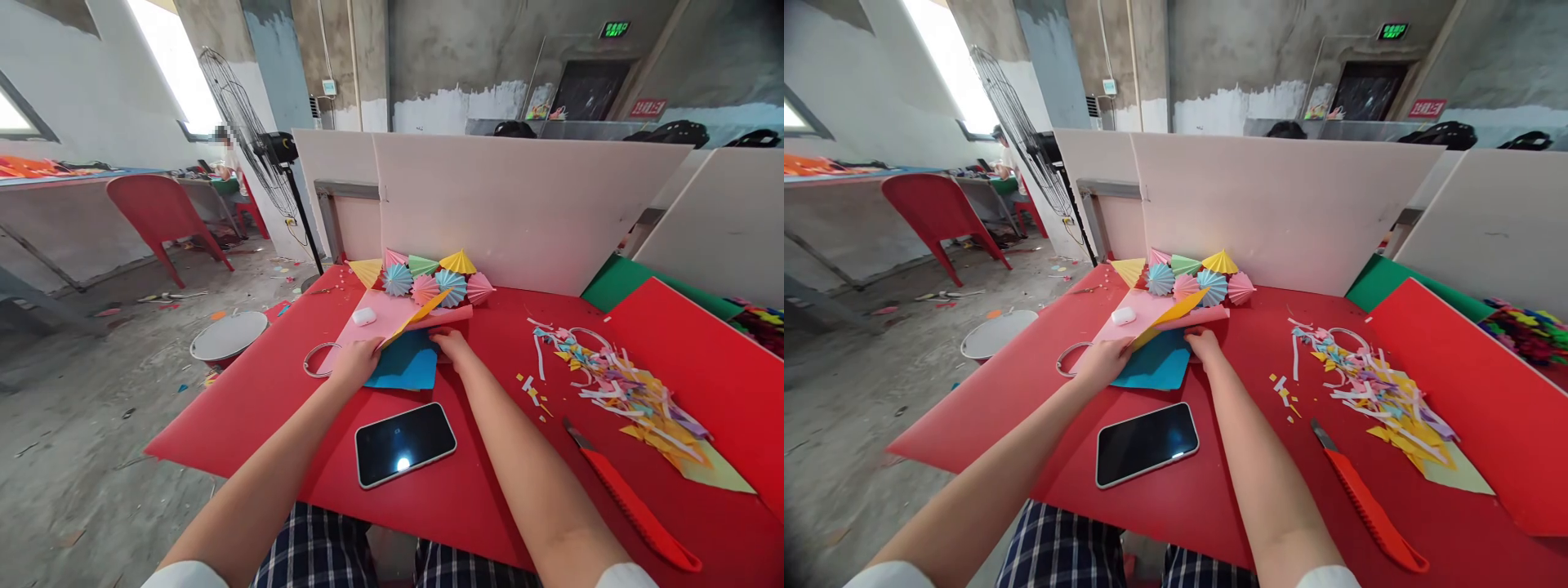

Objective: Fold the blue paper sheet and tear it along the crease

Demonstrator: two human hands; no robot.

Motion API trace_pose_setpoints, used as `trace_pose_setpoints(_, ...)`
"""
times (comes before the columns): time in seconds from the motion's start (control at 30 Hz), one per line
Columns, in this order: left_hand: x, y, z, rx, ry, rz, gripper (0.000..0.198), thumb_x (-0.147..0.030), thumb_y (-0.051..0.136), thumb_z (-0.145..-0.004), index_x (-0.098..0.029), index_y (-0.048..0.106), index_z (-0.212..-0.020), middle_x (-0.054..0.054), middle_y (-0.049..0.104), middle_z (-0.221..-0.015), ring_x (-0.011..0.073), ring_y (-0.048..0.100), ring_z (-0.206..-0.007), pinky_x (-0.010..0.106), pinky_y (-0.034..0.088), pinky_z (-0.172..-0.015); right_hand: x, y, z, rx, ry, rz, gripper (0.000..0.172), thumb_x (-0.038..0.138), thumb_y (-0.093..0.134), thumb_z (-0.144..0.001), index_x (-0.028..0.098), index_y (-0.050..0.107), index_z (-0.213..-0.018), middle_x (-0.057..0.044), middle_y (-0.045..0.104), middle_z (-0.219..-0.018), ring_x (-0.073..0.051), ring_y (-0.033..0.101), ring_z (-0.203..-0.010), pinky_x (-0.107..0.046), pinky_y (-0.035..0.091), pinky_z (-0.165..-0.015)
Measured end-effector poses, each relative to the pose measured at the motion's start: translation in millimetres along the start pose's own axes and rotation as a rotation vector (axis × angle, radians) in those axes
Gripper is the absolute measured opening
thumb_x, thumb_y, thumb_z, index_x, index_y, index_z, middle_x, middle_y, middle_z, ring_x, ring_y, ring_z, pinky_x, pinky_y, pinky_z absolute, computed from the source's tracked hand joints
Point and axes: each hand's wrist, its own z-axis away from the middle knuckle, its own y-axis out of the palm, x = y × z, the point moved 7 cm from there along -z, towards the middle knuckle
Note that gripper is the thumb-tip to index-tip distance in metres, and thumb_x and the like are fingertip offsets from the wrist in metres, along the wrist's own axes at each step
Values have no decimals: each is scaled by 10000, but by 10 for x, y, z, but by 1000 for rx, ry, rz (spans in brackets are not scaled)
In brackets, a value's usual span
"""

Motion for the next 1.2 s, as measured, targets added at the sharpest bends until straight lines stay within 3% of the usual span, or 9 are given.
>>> trace_pose_setpoints(0.07, 25, 3, -4, 8, -12, 16, 282, -229, 383, -860, -212, 641, -973, 47, 667, -899, 198, 603, -816, 258, 439, -690, -23, -135, -2, -44, 31, -43, 228, 286, 532, -758, 200, 586, -962, -64, 656, -825, -175, 623, -698, -320, 525, -594)
trace_pose_setpoints(0.17, 53, 5, -4, 16, -27, 31, 283, -241, 374, -858, -203, 643, -939, 49, 665, -856, 199, 601, -792, 256, 432, -668, -55, -374, -10, -117, 61, -102, 340, 438, 330, -871, 223, 539, -1031, -65, 659, -874, -163, 635, -737, -308, 528, -606)
trace_pose_setpoints(0.23, 61, 7, 0, 16, -36, 34, 287, -249, 370, -858, -205, 640, -944, 50, 663, -855, 203, 598, -795, 256, 428, -656, -77, -452, -23, -124, 84, -99, 356, 462, 344, -873, 202, 547, -1005, -66, 661, -841, -165, 635, -723, -297, 523, -591)
trace_pose_setpoints(0.37, 58, 35, 5, 24, -33, 28, 293, -277, 367, -867, -224, 628, -987, 45, 668, -867, 210, 604, -797, 256, 420, -629, -149, -309, -5, -38, 122, -19, 217, 322, 536, -830, 133, 573, -930, -46, 634, -819, -135, 607, -676, -276, 507, -586)
trace_pose_setpoints(0.57, 35, 145, 63, 44, 37, -10, 336, -360, 337, -892, -268, 596, -1085, 32, 677, -937, 213, 621, -855, 262, 436, -671, -184, 121, 145, 119, 97, 0, 132, 123, 558, -765, 120, 586, -894, -40, 636, -750, -141, 609, -650, -299, 525, -594)
trace_pose_setpoints(0.73, -71, 253, 166, 77, 162, -51, 450, -456, 452, -830, -265, 495, -1235, 41, 563, -1225, 233, 538, -1080, 294, 436, -833, -67, 273, 175, 177, 37, -64, 192, 192, 474, -791, 178, 591, -943, -46, 671, -757, -158, 626, -663, -291, 526, -594)
trace_pose_setpoints(0.83, -143, 306, 179, 61, 214, -68, 538, -492, 474, -820, -236, 428, -1291, 77, 458, -1334, 260, 457, -1177, 340, 416, -893, -16, 296, 186, 214, 35, -81, 182, 245, 480, -801, 178, 594, -927, -61, 678, -776, -160, 628, -652, -297, 524, -597)
trace_pose_setpoints(1.07, -145, 484, 129, 51, 207, -71, 422, -132, 408, -848, -217, 453, -1259, 85, 577, -1191, 220, 549, -1074, 303, 448, -836, -18, 145, 229, 211, 91, -124, 446, 556, 423, -803, 181, 577, -989, -109, 672, -867, -201, 654, -705, -360, 537, -612)
trace_pose_setpoints(1.2, -98, 496, 146, 56, 203, -38, 389, -150, 430, -845, -202, 491, -1226, 93, 591, -1174, 239, 554, -1064, 312, 456, -813, -113, -9, 172, 65, 82, -62, 257, 296, 631, -701, 159, 621, -918, -93, 691, -831, -209, 655, -710, -310, 526, -579)
